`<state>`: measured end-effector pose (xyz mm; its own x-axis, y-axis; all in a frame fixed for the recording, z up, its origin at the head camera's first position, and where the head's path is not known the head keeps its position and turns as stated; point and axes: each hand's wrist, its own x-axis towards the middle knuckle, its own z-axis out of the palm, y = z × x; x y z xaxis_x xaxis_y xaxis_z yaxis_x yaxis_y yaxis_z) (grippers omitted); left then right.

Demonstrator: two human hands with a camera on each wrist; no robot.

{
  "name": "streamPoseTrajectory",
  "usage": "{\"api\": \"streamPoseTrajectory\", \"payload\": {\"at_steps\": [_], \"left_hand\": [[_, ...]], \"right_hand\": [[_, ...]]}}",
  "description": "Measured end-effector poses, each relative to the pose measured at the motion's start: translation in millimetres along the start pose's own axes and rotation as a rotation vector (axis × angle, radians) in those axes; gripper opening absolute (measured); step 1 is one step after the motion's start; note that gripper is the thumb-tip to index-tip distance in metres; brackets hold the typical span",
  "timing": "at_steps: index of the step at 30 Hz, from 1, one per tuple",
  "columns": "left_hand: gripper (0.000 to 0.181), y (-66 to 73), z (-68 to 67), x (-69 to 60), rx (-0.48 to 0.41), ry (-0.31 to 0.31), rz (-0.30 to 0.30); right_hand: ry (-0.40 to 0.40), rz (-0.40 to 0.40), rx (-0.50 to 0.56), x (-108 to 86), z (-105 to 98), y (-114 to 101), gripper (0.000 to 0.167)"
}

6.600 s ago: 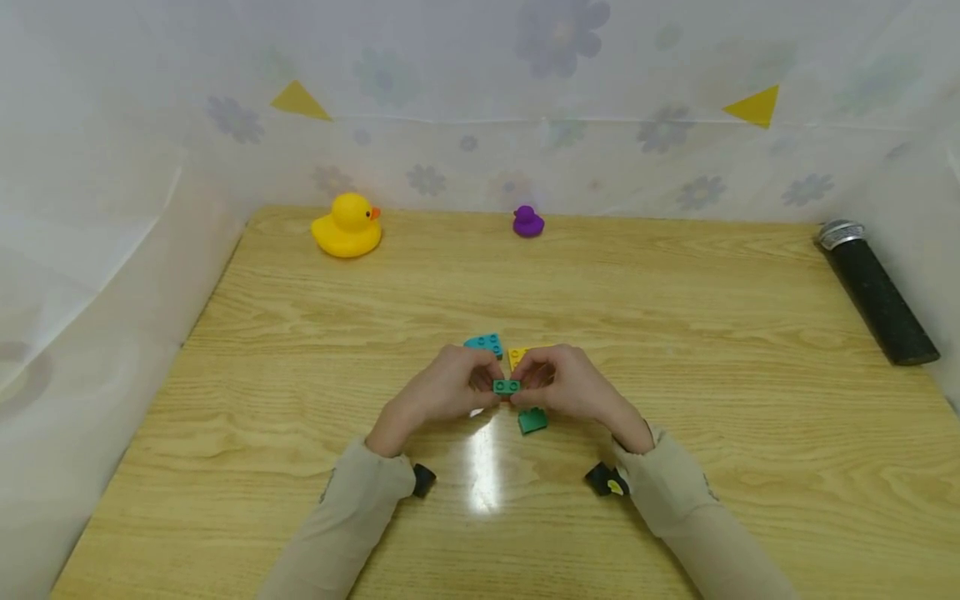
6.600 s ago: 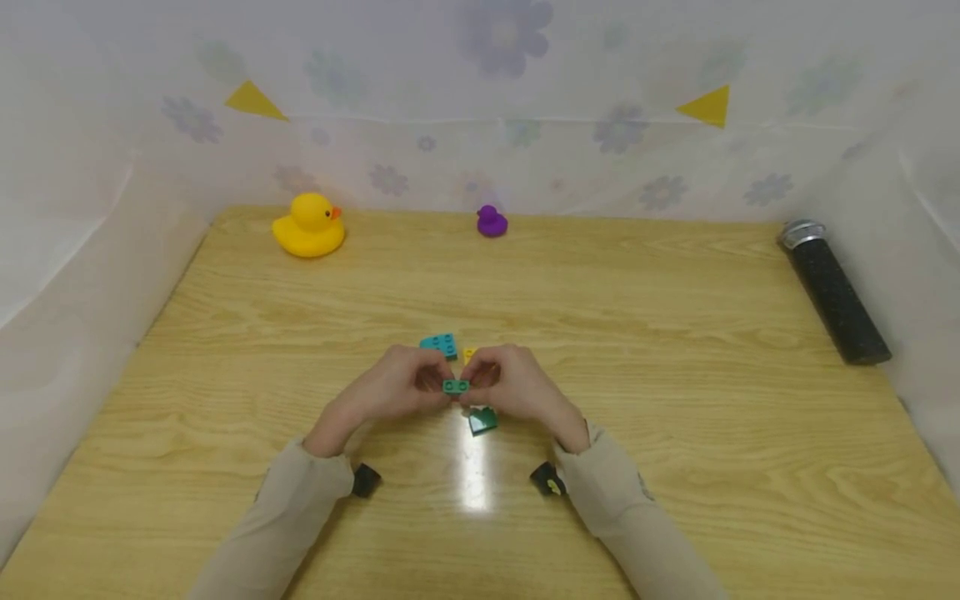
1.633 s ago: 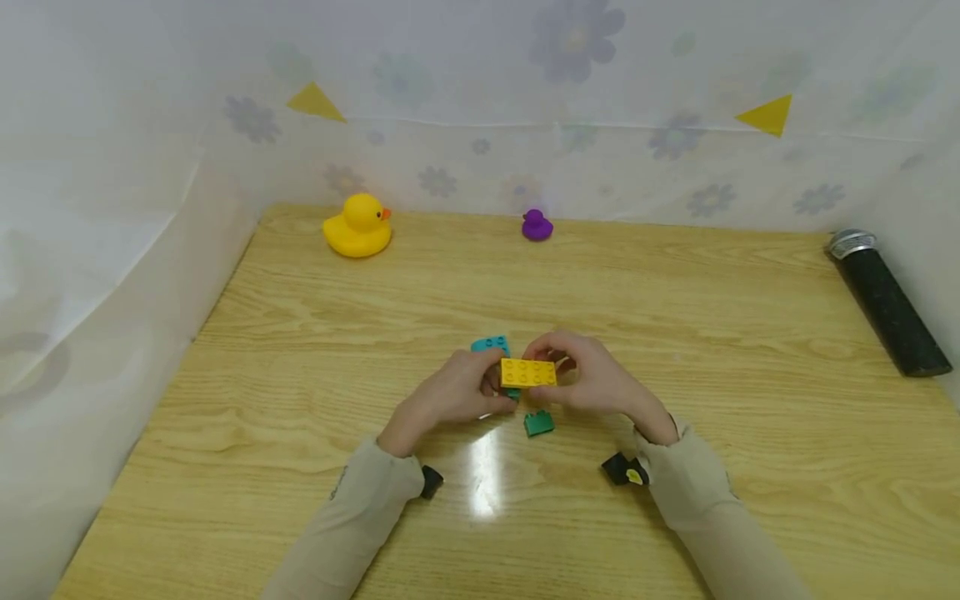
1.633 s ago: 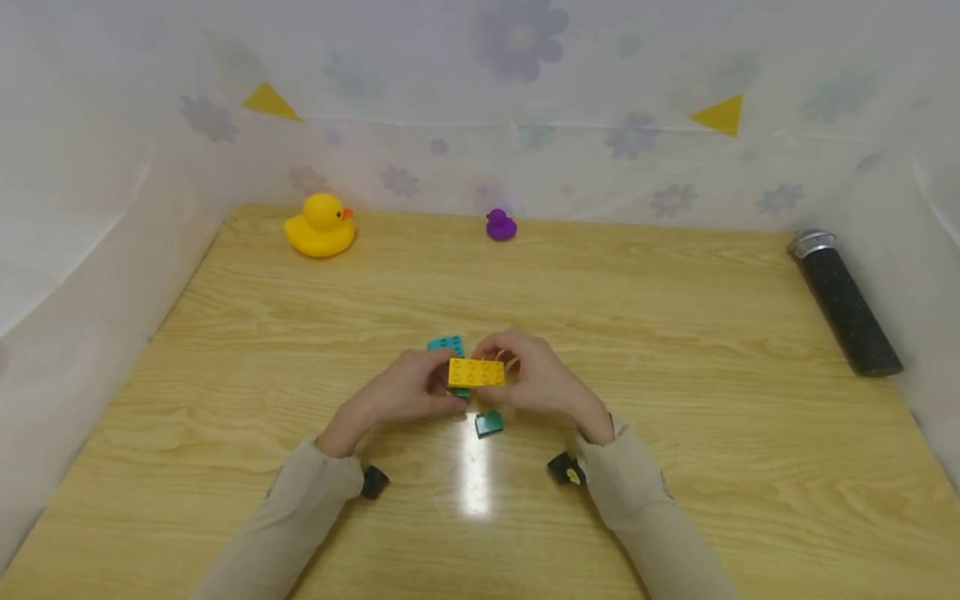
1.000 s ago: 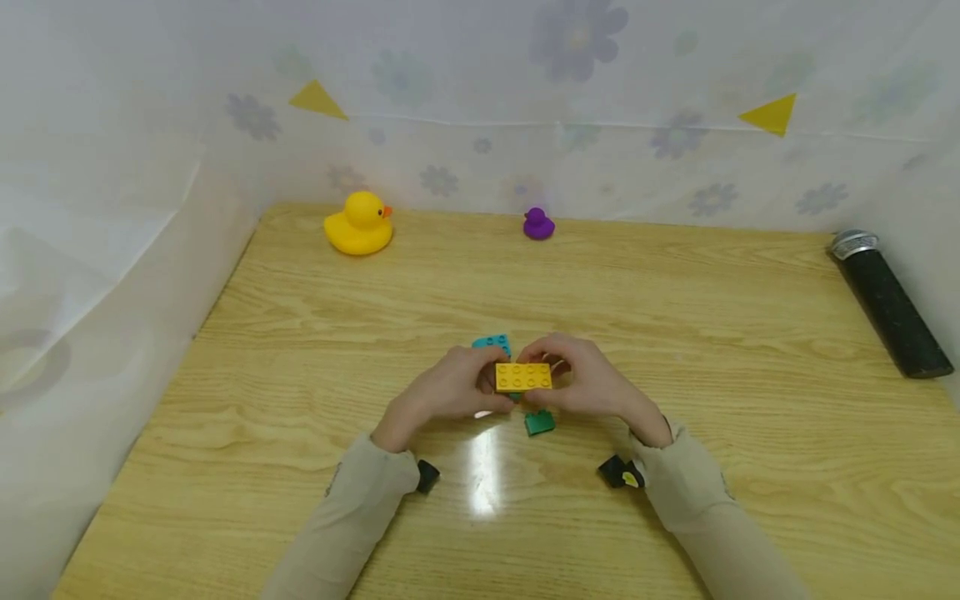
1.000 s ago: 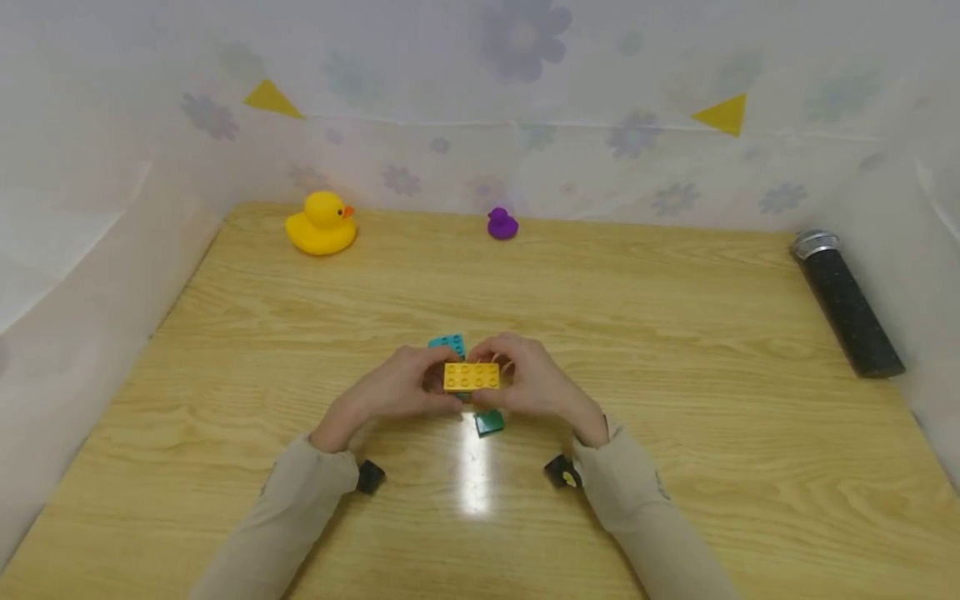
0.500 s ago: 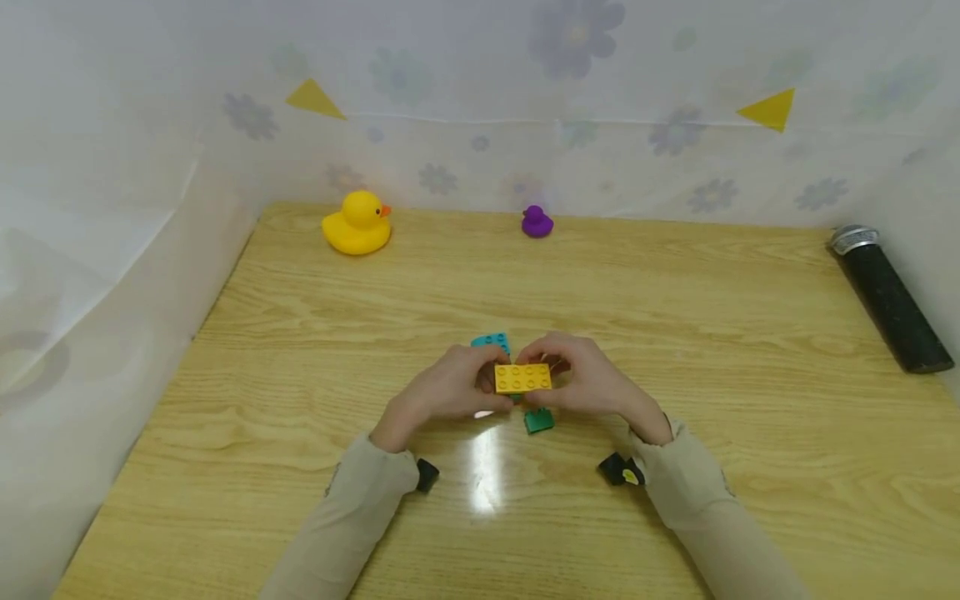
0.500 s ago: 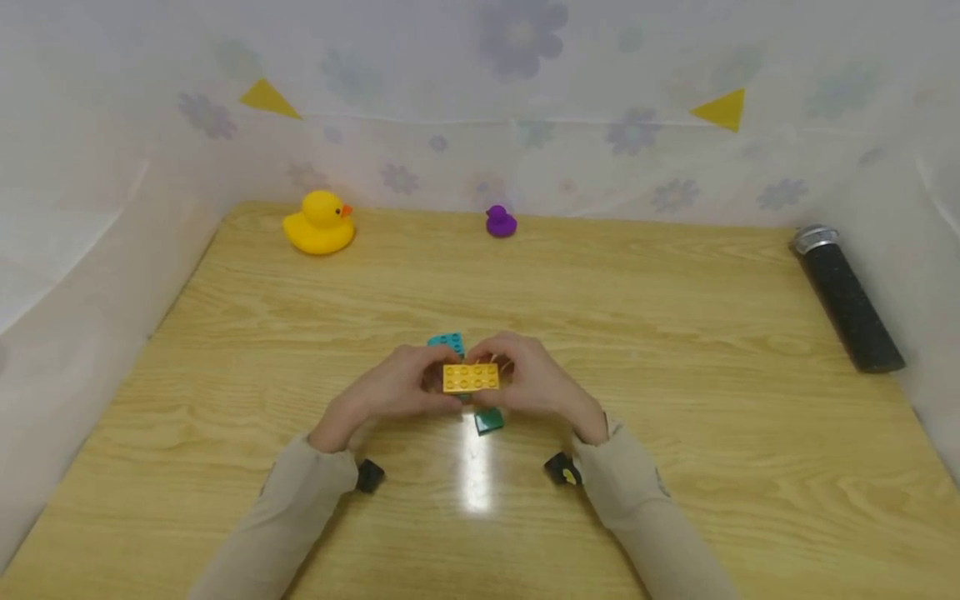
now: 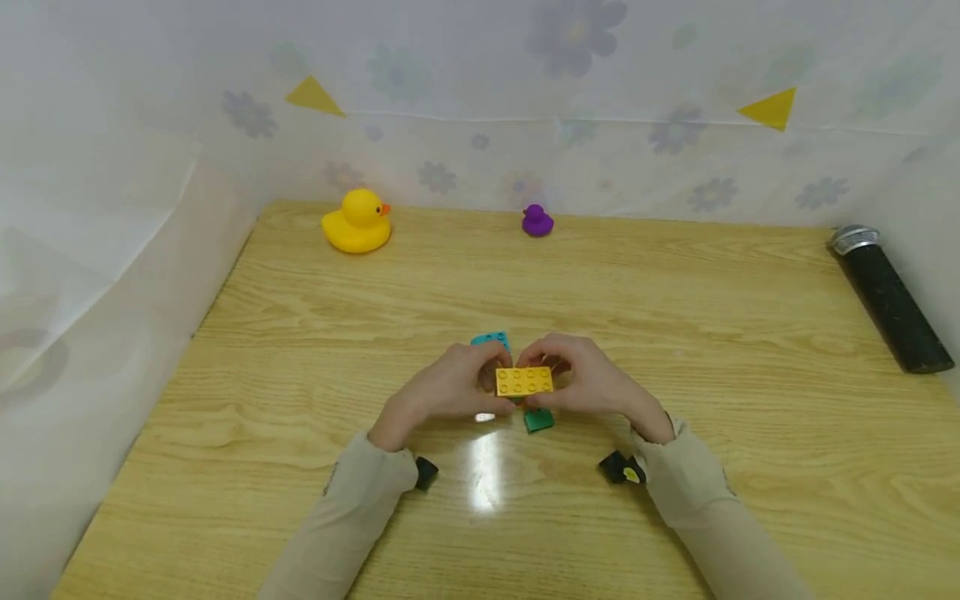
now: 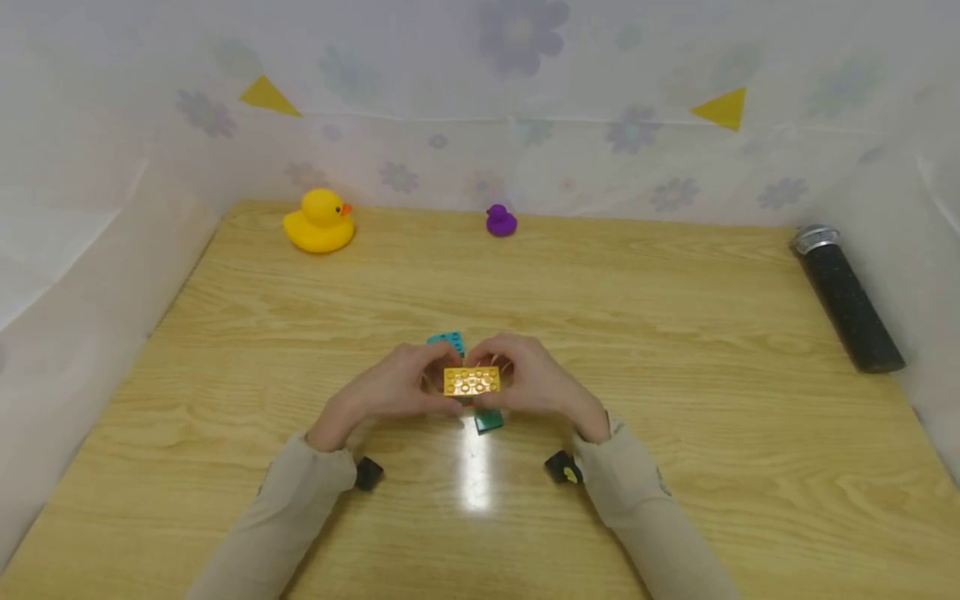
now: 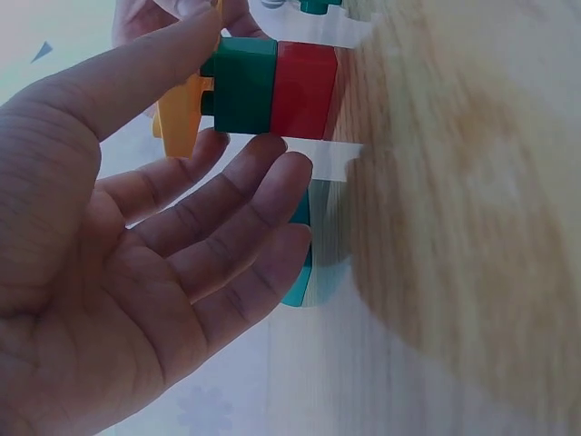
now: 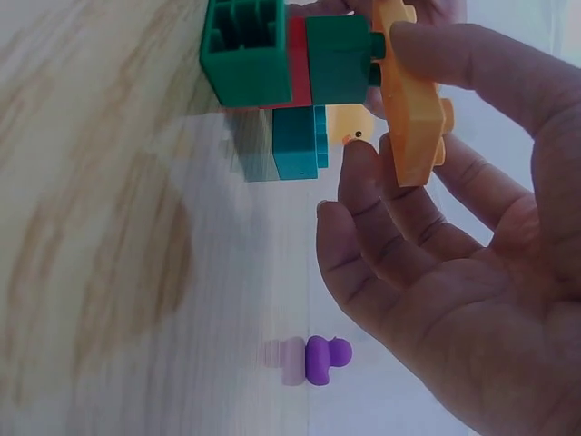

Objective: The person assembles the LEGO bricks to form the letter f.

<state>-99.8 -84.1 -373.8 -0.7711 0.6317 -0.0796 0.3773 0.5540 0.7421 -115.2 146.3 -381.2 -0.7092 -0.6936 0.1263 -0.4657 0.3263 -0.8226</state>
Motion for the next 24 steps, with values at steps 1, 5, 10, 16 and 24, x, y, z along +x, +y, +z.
{"api": "streamPoseTrajectory", "payload": {"at_steps": [1, 5, 10, 16, 24], "left_hand": [[0.039, -0.2, 0.2, -0.1, -0.008, -0.002, 0.002], [0.038, -1.1, 0.3, -0.7, -0.036, -0.007, 0.009], [0.038, -1.5, 0.2, -0.4, -0.036, -0.009, 0.015], [0.036, -0.3, 0.0, -0.2, -0.035, 0.000, 0.012], [0.036, 3.0, 0.8, 0.0, -0.018, 0.032, 0.013]], "right_hand": [[0.000, -0.001, 0.003, -0.1, -0.1, 0.1, 0.038], [0.006, -0.012, 0.014, -1.2, -0.8, 0.9, 0.037], [0.007, -0.021, 0.012, -1.4, -2.6, 0.8, 0.037], [-0.004, -0.015, -0.046, -0.4, -4.8, -0.2, 0.037], [0.005, -0.005, -0.069, -1.4, -4.7, -0.3, 0.038]]}}
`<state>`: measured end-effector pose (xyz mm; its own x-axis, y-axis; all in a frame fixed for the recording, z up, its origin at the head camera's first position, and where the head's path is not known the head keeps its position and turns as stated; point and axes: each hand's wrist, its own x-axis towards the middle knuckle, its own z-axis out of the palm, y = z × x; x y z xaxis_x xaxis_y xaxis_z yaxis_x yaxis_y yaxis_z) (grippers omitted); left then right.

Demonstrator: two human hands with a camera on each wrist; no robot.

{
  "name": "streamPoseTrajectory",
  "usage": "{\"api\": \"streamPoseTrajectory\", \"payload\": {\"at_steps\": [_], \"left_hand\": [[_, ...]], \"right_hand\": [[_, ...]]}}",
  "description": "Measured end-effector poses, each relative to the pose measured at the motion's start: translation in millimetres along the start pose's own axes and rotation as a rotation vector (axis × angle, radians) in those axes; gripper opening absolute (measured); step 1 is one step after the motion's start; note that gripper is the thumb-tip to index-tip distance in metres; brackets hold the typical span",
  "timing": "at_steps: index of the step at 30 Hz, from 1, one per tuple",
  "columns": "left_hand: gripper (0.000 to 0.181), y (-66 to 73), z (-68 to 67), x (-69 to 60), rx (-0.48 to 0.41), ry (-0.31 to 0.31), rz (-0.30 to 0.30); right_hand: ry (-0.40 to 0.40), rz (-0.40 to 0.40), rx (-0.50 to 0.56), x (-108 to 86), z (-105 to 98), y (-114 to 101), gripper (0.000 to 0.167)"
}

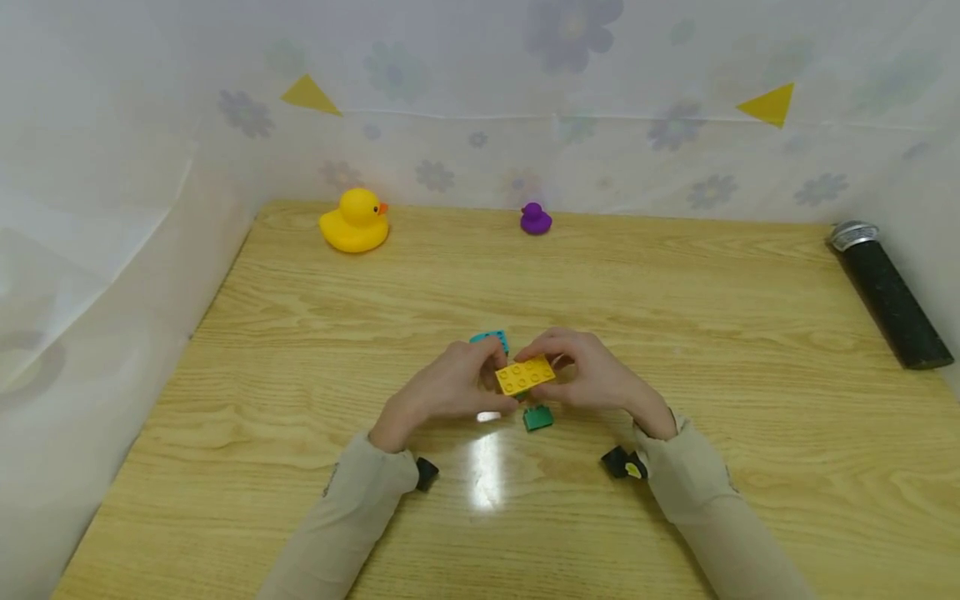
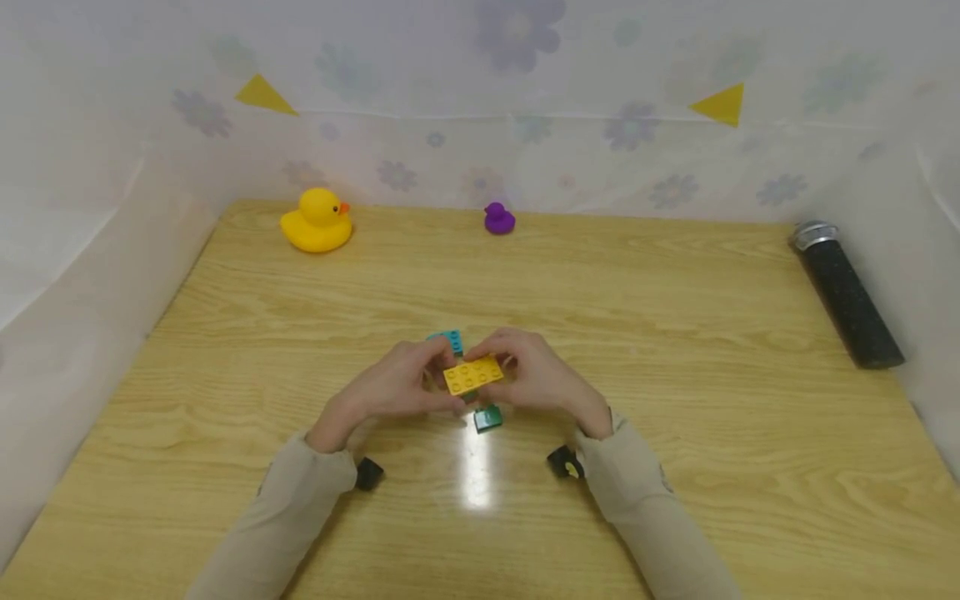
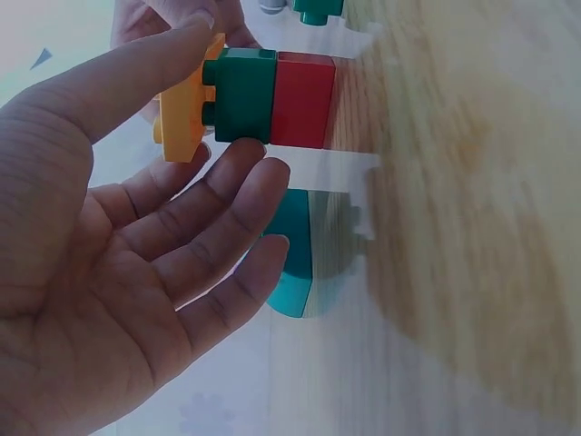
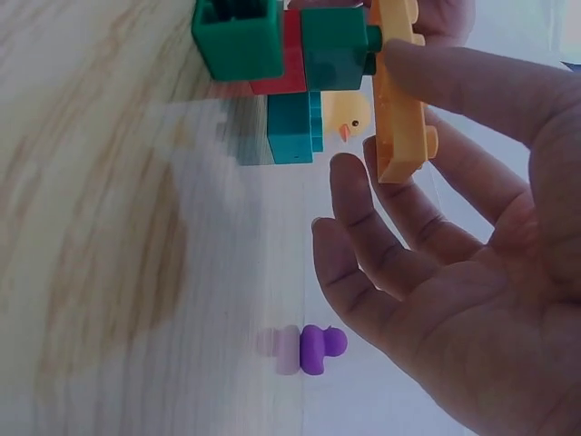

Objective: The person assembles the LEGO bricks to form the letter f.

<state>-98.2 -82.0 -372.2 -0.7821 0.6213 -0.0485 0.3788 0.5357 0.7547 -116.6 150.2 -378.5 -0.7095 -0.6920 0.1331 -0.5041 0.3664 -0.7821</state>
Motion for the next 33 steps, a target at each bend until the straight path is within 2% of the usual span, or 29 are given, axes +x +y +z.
{"api": "streamPoseTrajectory", "payload": {"at_steps": [14, 21, 33], "left_hand": [[0.026, -4.7, -5.2, 0.1, 0.028, 0.054, -0.004], [0.026, -3.3, -9.0, -1.2, 0.017, 0.035, -0.003], [0.026, -4.4, -8.4, -1.1, 0.036, 0.043, 0.011]], "right_hand": [[0.084, 0.054, -0.038, 2.7, 5.4, -2.3, 0.038], [0.077, 0.073, -0.027, 3.6, 6.9, -5.4, 0.037], [0.069, 0.070, -0.014, 3.9, 8.6, -2.9, 0.034]]}}
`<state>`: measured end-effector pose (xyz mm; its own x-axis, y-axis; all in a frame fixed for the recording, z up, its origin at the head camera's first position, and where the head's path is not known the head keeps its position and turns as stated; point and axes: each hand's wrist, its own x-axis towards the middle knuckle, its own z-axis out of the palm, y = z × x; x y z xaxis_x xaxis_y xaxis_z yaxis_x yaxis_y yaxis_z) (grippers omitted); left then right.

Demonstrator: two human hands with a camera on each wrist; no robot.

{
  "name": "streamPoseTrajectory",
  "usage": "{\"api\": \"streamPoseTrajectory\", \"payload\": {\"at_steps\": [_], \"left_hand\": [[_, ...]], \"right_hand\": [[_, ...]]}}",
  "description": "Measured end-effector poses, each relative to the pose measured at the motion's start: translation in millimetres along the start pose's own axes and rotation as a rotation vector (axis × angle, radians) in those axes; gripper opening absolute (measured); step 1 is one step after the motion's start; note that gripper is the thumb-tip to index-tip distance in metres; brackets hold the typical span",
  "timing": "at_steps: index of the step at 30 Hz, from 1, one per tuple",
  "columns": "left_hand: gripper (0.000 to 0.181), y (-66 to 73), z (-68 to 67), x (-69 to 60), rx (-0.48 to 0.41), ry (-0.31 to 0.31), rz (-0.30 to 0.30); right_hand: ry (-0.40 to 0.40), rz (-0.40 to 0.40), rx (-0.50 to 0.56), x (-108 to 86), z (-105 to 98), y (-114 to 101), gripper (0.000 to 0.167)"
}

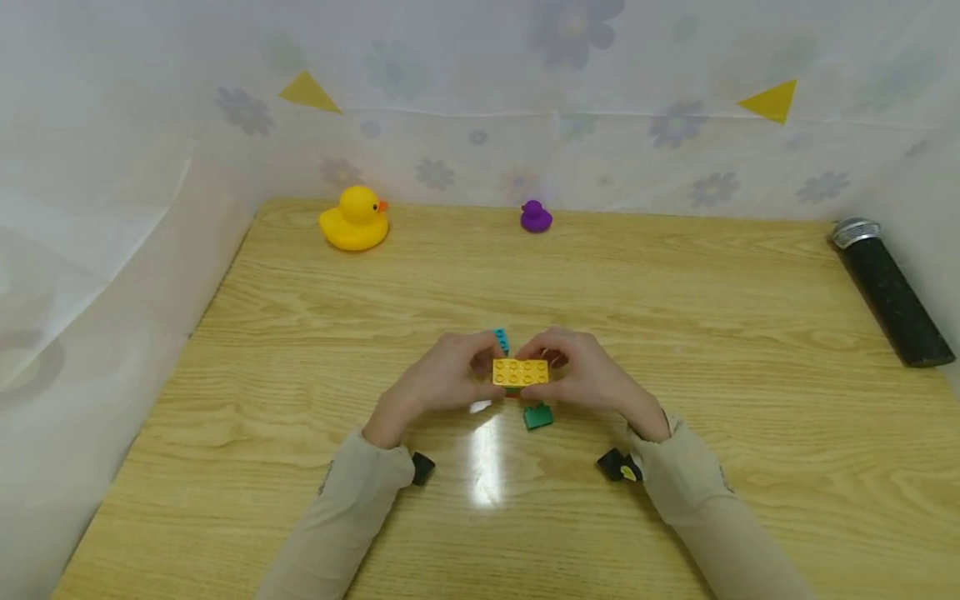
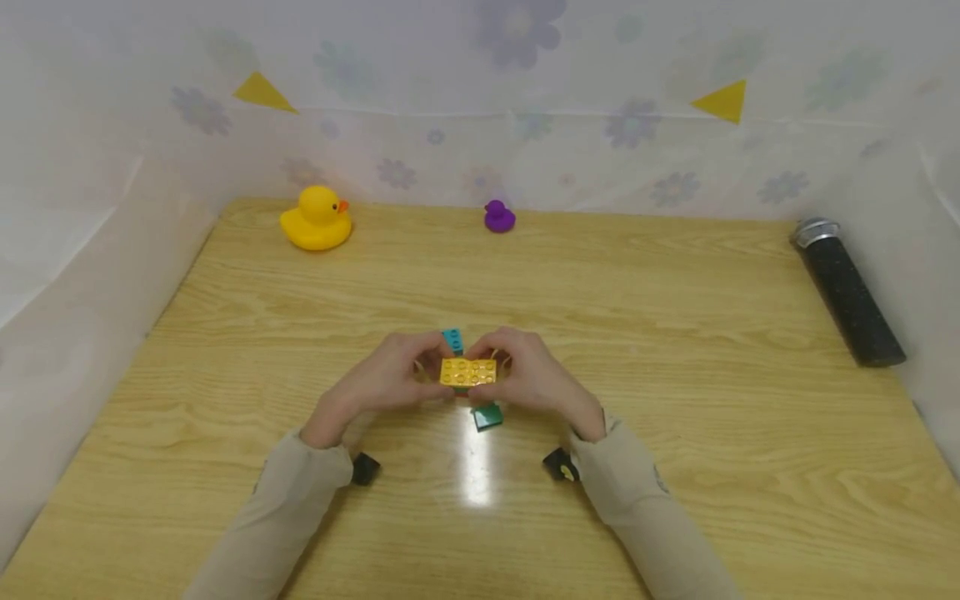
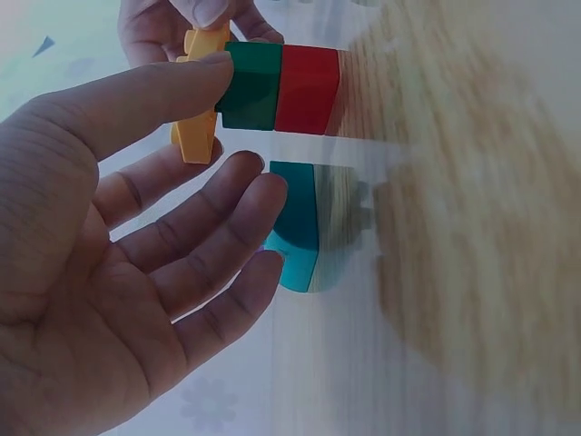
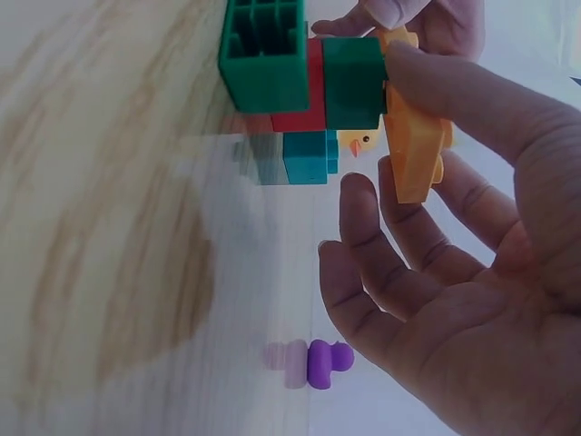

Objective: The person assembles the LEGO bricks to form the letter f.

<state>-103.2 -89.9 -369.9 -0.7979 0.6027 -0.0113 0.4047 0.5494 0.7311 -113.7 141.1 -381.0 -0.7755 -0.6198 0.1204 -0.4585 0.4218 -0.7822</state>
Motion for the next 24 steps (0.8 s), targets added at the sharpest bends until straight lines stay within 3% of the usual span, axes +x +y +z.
{"api": "streamPoseTrajectory", "payload": {"at_steps": [16, 24], "left_hand": [[0.027, -1.1, 2.2, 1.3, -0.003, -0.004, -0.073], [0.025, -3.0, 3.6, 0.4, 0.019, 0.001, -0.046]], "right_hand": [[-0.012, 0.038, 0.020, 0.6, 0.3, -0.9, 0.032], [0.019, 0.010, -0.005, -0.3, 3.6, 1.9, 0.033]]}}
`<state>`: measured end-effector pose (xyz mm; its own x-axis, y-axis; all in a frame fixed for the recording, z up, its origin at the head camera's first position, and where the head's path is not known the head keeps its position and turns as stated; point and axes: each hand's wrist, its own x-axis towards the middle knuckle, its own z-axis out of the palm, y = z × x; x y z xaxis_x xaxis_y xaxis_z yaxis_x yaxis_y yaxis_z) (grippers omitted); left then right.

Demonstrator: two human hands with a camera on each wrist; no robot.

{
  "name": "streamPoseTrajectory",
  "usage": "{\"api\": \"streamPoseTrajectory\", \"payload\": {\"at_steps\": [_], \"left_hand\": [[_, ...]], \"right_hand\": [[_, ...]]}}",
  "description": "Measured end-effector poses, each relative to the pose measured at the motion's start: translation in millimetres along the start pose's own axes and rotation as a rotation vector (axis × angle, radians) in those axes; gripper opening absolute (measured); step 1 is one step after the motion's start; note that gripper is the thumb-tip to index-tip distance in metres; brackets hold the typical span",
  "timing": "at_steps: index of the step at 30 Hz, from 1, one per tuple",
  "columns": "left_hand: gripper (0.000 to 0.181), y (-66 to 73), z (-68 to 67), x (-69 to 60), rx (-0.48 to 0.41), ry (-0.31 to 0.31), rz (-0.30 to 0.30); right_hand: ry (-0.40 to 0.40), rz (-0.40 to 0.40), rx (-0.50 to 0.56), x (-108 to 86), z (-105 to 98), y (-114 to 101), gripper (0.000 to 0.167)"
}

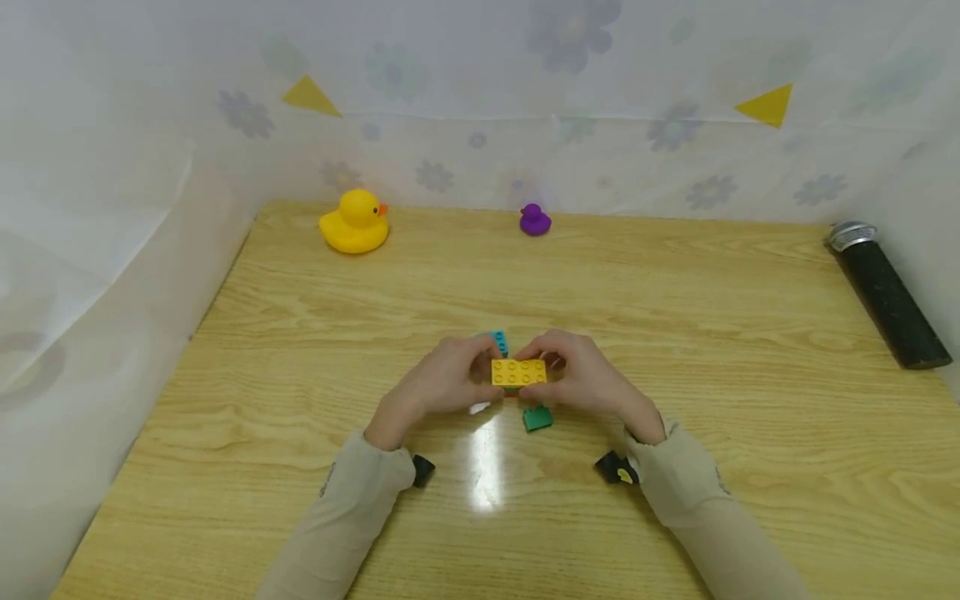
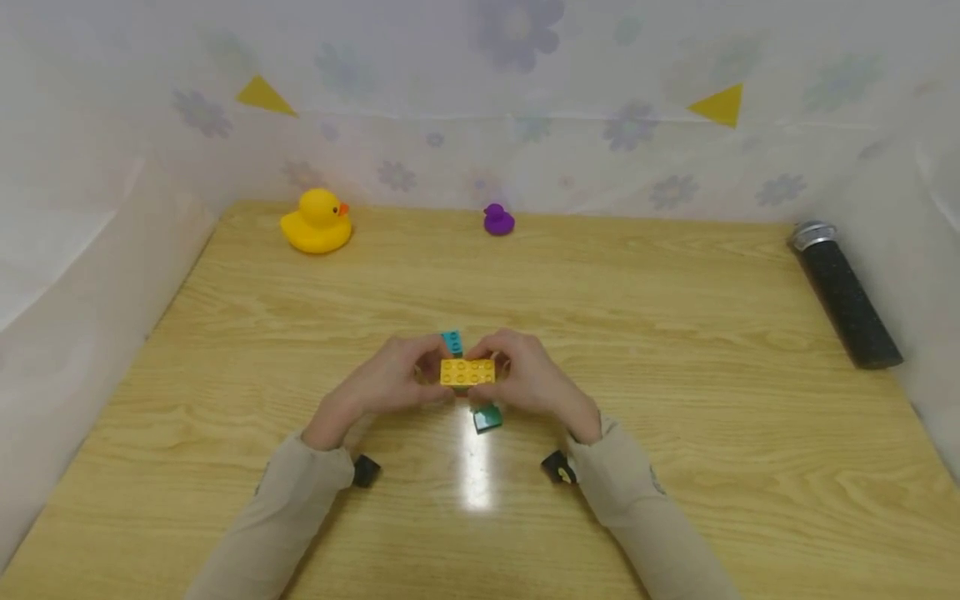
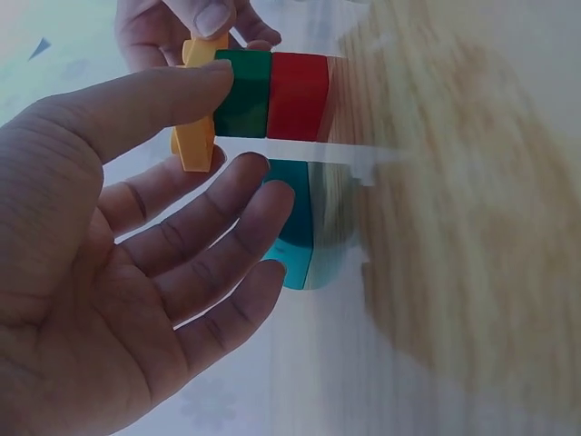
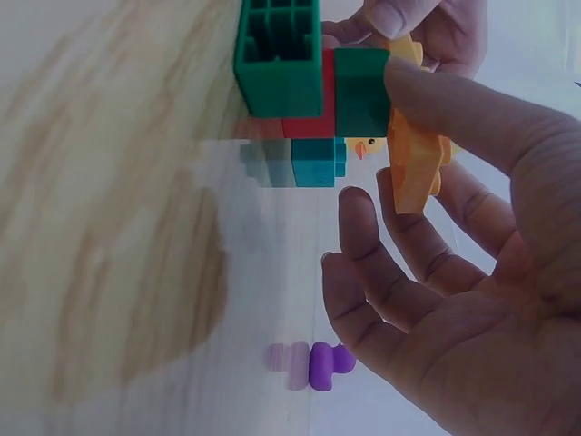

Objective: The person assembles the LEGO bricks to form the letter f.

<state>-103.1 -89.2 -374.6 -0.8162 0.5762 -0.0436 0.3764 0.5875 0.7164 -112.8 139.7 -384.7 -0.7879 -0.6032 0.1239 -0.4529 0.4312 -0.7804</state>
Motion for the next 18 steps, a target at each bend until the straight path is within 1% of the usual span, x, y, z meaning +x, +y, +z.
{"api": "streamPoseTrajectory", "payload": {"at_steps": [4, 7, 13, 15, 18], "left_hand": [[0.026, 0.1, -1.6, -0.4, 0.023, 0.012, -0.008], [0.027, -0.5, -2.9, -0.8, 0.032, 0.018, -0.020], [0.037, -1.5, -2.9, -0.6, 0.024, 0.014, -0.041], [0.039, -1.6, -1.2, 0.3, 0.026, 0.017, -0.040], [0.039, -1.3, 2.2, 1.7, 0.032, 0.025, -0.024]], "right_hand": [[0.019, -0.023, -0.018, 0.4, 1.8, 2.3, 0.039], [0.024, -0.029, -0.009, -0.1, 1.1, 2.1, 0.042], [0.034, -0.012, -0.011, -1.5, -1.4, 1.7, 0.036], [0.033, -0.001, -0.019, -1.4, -1.4, 2.3, 0.035], [0.032, 0.008, -0.017, -0.9, -0.8, 2.8, 0.035]]}}
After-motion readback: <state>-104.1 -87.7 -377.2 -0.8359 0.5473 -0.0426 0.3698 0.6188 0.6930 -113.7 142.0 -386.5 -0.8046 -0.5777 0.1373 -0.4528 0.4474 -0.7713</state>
